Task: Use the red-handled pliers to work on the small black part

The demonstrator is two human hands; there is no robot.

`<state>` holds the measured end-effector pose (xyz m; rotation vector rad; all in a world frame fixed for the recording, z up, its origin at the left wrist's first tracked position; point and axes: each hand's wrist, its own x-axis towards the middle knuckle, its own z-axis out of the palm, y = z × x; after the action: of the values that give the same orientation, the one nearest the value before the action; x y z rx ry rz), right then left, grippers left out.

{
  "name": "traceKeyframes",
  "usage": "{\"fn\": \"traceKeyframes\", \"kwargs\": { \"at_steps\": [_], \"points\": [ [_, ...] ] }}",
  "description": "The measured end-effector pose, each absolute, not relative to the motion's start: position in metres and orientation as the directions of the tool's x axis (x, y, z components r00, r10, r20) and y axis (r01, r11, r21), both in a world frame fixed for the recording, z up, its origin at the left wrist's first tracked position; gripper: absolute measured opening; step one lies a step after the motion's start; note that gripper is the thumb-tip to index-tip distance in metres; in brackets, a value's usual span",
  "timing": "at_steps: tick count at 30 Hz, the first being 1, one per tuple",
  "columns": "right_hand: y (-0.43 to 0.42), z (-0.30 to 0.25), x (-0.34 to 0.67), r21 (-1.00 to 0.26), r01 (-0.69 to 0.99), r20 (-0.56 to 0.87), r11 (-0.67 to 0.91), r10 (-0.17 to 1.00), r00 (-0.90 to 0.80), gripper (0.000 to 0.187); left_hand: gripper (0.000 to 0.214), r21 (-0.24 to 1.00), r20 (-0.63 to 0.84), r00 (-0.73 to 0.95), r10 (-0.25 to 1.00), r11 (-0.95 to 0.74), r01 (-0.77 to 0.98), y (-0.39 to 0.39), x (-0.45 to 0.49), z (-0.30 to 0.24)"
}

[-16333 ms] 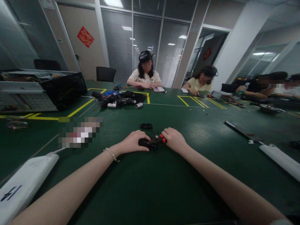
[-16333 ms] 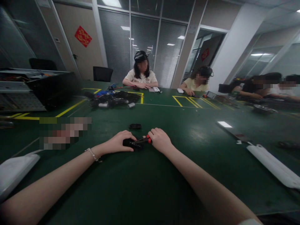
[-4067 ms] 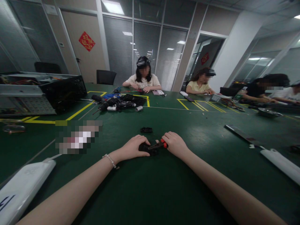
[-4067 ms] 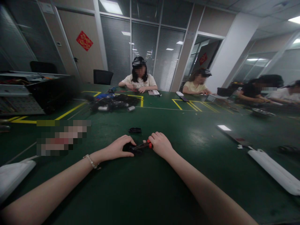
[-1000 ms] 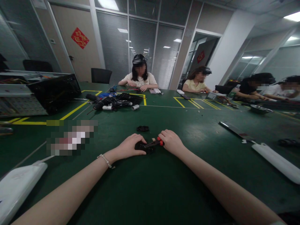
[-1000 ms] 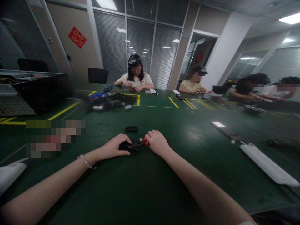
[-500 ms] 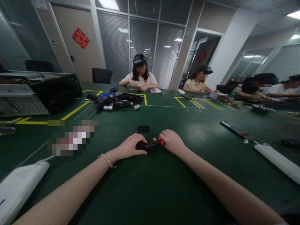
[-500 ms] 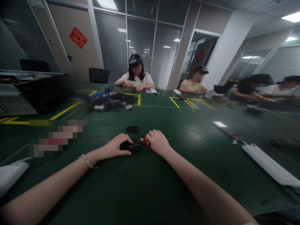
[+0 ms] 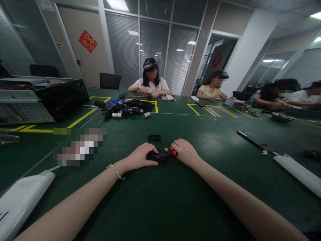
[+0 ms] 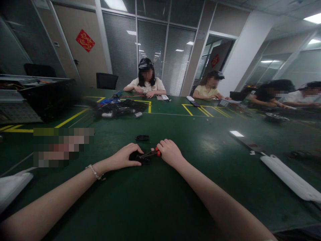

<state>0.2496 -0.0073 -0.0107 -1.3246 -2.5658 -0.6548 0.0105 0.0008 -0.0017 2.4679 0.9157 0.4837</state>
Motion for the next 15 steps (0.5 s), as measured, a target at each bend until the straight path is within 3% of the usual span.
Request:
{"fn": "traceKeyframes", "kwargs": {
  "at_steps": [15],
  "points": [
    [-0.0076,-0.0097,0.2485,0.276,0.817,0.338,0.506,0.745,-0.576,0.018,0.033,0.535,0.154,0.716,0.68,-0.667,0.518,0.0006,0.0112,-0.0015]
  ]
}}
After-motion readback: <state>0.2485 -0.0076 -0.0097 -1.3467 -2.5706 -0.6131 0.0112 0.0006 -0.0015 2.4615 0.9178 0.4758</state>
